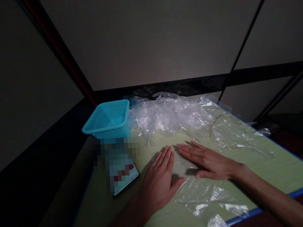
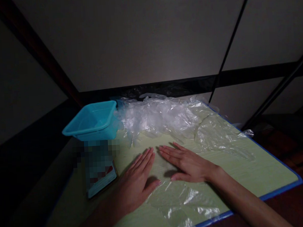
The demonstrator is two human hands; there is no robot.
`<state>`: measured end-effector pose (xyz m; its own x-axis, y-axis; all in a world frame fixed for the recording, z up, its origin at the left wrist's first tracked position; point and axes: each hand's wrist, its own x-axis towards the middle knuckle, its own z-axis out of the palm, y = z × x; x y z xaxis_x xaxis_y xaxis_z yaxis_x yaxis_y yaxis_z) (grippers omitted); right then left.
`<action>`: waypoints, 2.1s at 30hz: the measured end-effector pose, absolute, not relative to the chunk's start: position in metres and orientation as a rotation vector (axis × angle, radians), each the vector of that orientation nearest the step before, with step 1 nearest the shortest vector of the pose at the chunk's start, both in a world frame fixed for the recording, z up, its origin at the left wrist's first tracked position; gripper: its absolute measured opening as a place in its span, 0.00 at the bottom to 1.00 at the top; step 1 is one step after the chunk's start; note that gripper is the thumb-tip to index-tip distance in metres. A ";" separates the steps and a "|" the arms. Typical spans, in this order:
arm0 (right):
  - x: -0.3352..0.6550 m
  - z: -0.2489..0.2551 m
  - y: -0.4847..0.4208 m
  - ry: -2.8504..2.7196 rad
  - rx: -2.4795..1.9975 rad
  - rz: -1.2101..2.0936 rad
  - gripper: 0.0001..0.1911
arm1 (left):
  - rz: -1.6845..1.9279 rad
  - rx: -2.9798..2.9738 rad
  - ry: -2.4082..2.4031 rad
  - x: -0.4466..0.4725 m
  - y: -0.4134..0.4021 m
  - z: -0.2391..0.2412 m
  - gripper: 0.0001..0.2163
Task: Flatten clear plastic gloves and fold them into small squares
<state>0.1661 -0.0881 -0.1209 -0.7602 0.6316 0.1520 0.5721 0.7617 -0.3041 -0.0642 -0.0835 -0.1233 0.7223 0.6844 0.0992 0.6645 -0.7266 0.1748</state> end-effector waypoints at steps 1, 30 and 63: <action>0.164 -0.122 -0.089 -2.741 -0.948 0.335 0.39 | 0.223 2.798 1.098 -0.065 -0.084 -0.124 0.32; 0.155 -0.139 -0.130 -2.665 -1.346 0.046 0.43 | 0.112 2.845 1.191 -0.077 -0.068 -0.126 0.32; 0.153 -0.143 -0.130 -2.664 -1.401 -0.053 0.40 | 0.055 2.842 1.345 -0.070 -0.061 -0.130 0.33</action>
<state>0.1526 -0.1297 -0.1430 -0.5601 0.8178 0.1324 0.8224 0.5681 -0.0303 -0.0705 -0.0608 -0.1298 0.6335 0.7731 0.0326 0.7732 -0.6341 0.0126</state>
